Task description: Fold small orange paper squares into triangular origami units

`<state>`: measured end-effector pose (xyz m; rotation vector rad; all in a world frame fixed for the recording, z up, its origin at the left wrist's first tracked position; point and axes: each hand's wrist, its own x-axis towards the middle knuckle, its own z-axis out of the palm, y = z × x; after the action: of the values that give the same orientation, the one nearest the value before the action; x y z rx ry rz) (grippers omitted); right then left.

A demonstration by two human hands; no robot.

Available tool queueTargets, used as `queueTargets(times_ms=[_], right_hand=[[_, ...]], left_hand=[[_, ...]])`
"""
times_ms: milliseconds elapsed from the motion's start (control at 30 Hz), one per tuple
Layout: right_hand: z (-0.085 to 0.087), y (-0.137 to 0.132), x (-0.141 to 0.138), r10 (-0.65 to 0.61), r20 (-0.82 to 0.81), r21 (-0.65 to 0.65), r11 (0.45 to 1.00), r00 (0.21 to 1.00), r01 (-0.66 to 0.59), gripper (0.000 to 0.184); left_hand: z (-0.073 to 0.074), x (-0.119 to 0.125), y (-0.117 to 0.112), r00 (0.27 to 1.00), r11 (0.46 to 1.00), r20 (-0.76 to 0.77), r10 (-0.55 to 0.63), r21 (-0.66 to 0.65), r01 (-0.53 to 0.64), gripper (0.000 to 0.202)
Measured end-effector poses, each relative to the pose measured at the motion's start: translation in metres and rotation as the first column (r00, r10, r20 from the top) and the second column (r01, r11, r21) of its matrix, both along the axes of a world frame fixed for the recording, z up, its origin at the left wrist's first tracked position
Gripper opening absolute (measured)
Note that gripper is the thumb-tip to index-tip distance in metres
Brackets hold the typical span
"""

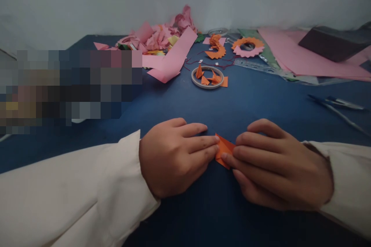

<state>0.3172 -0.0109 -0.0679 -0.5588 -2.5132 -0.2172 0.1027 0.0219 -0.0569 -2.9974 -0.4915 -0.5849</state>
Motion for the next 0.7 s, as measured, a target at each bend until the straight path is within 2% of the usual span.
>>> queueTargets(times_ms=[400,700], right_hand=[[0.0021,0.0012,-0.0003,0.005,0.02,-0.002,1.0,1.0,-0.005,0.018],[0.0013,0.0,-0.0001,0.006,-0.005,0.001,1.0,1.0,-0.006,0.016]], left_hand=[[-0.0001,0.001,-0.0006,1.0,1.0,0.025,0.014,0.015,-0.015,0.022],[0.001,0.0027,0.0018,0.997,0.998,-0.059,0.057,0.009,-0.056,0.027]])
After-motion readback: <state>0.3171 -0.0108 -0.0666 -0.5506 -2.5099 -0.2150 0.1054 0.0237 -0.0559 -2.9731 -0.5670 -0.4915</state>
